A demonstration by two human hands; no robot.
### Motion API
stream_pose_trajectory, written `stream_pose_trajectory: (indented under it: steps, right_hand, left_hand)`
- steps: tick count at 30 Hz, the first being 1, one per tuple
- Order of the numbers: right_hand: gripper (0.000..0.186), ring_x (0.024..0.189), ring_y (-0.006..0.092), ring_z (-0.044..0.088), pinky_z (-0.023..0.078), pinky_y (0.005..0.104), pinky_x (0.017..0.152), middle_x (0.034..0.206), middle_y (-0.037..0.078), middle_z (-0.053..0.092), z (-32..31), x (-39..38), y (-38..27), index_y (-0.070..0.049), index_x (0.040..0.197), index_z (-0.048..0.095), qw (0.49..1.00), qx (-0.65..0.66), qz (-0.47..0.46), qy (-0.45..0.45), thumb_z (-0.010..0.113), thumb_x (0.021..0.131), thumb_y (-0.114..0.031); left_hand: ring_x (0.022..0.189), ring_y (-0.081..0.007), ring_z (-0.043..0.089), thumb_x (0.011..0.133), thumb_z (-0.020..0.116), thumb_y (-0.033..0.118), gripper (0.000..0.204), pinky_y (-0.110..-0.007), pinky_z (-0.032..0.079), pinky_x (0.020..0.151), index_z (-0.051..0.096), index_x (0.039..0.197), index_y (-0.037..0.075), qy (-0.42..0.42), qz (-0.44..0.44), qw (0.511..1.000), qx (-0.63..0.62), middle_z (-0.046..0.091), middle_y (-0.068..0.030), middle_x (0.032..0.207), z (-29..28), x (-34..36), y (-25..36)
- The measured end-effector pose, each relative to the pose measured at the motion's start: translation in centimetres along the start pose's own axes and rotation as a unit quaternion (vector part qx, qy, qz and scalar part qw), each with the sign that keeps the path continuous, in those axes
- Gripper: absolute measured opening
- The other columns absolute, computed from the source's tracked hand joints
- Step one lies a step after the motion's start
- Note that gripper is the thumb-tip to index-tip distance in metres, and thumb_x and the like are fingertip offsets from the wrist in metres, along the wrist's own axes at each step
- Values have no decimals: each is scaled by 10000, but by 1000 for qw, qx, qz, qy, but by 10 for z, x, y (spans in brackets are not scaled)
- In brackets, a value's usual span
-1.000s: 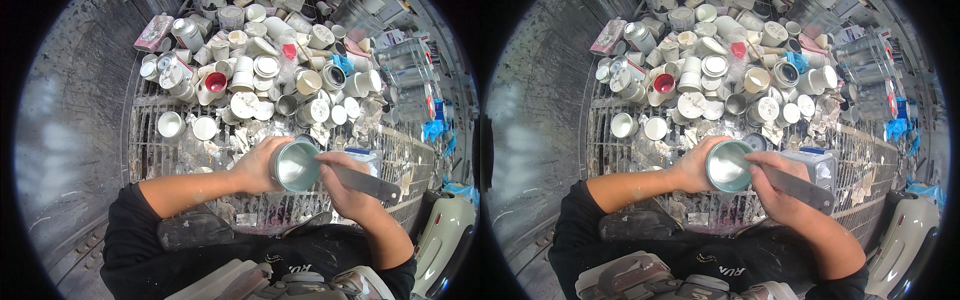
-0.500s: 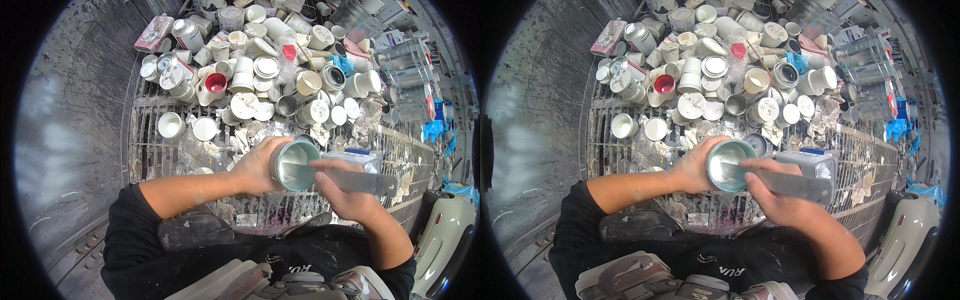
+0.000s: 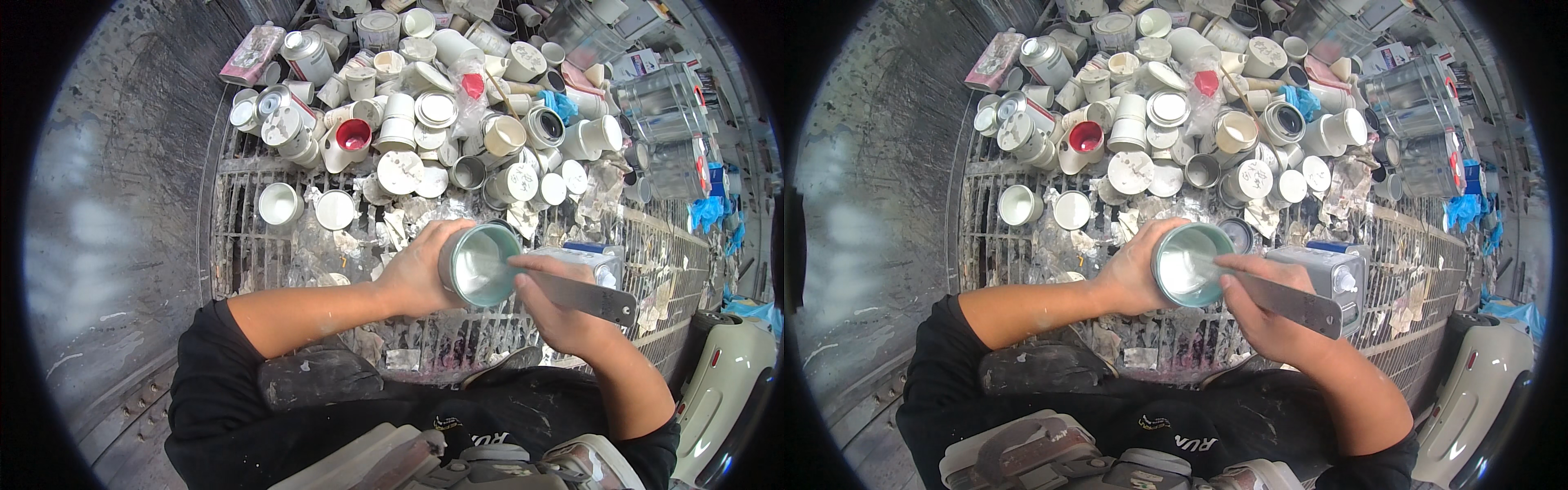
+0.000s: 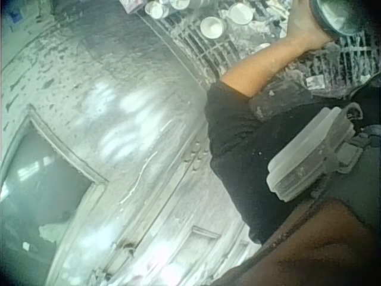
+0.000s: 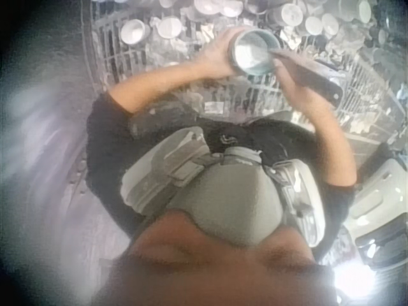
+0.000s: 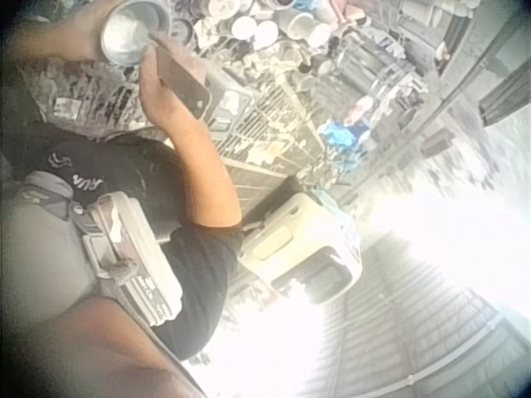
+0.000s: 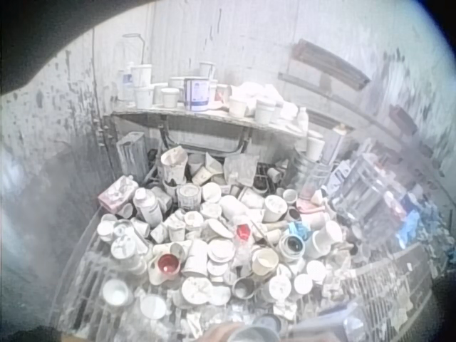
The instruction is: The person opens a white paint can, pours a clear liquid from a metal can into it, and stirs the mixture with a flat metal tool. The person repeats the pouring and stirring steps multiple times to blend the contents.
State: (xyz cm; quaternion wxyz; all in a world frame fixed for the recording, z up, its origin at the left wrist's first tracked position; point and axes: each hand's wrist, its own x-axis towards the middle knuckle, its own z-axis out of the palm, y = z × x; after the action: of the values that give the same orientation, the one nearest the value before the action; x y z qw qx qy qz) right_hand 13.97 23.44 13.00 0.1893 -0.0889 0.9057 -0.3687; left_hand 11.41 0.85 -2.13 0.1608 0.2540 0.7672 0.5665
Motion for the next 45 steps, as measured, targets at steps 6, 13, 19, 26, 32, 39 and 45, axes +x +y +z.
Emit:
stream_pose_trajectory:
  steps: [6, 13, 19, 26, 32, 39, 45]
  right_hand:
    - [269, 648, 132, 663, 543, 292, 662, 746, 60, 720, 4, 2, 5, 61, 1246, 693, 997, 21, -1, 71, 642, 1046, -112]
    - [314, 792, 117, 687, 546, 286, 726, 857, 70, 742, -9, -5, 4, 38, 1297, 683, 958, 236, 161, 31, 645, 1071, -176]
    - [382, 764, 148, 703, 583, 290, 675, 881, 109, 745, -45, -22, 7, 40, 1309, 693, 951, 274, 99, 104, 709, 1053, -243]
    - [366, 703, 211, 649, 526, 309, 575, 940, 175, 652, -78, -56, 17, -26, 1357, 652, 946, 261, -86, 174, 645, 1073, -257]
    - [411, 620, 137, 533, 433, 258, 527, 881, 105, 546, -104, -76, 5, -106, 1460, 596, 933, 253, -203, 158, 564, 1117, -330]
    - [434, 628, 75, 492, 384, 225, 536, 884, 38, 520, -126, -92, -7, -211, 1528, 585, 945, 185, -236, 133, 518, 1141, -394]
    - [384, 590, 60, 480, 374, 224, 544, 863, 13, 514, -128, -98, -16, -147, 1278, 684, 945, 189, -208, 169, 505, 1138, -456]
  left_hand:
    - [1389, -375, 532, 623, 1011, 258, 1145, -455, 458, 1181, 373, 1557, 80, -16, 23, 1000, -6, 505, -183, 1473, -2, 1, -5]
    - [1402, -360, 523, 661, 996, 290, 1145, -453, 440, 1203, 340, 1577, 90, -27, 34, 999, -11, 497, -174, 1487, -6, 1, -16]
    - [1402, -342, 527, 665, 1001, 276, 1155, -447, 425, 1207, 339, 1594, 95, -10, -12, 998, -63, 517, -181, 1480, -13, 7, -35]
    - [1408, -307, 528, 678, 998, 268, 1141, -440, 428, 1211, 342, 1595, 92, -13, -85, 993, -80, 531, -157, 1485, -20, 12, -40]
    - [1408, -294, 533, 685, 997, 261, 1140, -427, 434, 1209, 334, 1597, 90, -3, -92, 990, -107, 523, -158, 1505, -21, 15, -42]
    - [1412, -293, 525, 681, 996, 271, 1147, -426, 424, 1221, 332, 1600, 97, 1, -116, 990, -75, 514, -157, 1501, -22, 15, -38]
    - [1417, -297, 515, 682, 997, 274, 1151, -427, 414, 1228, 331, 1603, 98, -7, -137, 987, -83, 507, -157, 1497, -24, 16, -35]
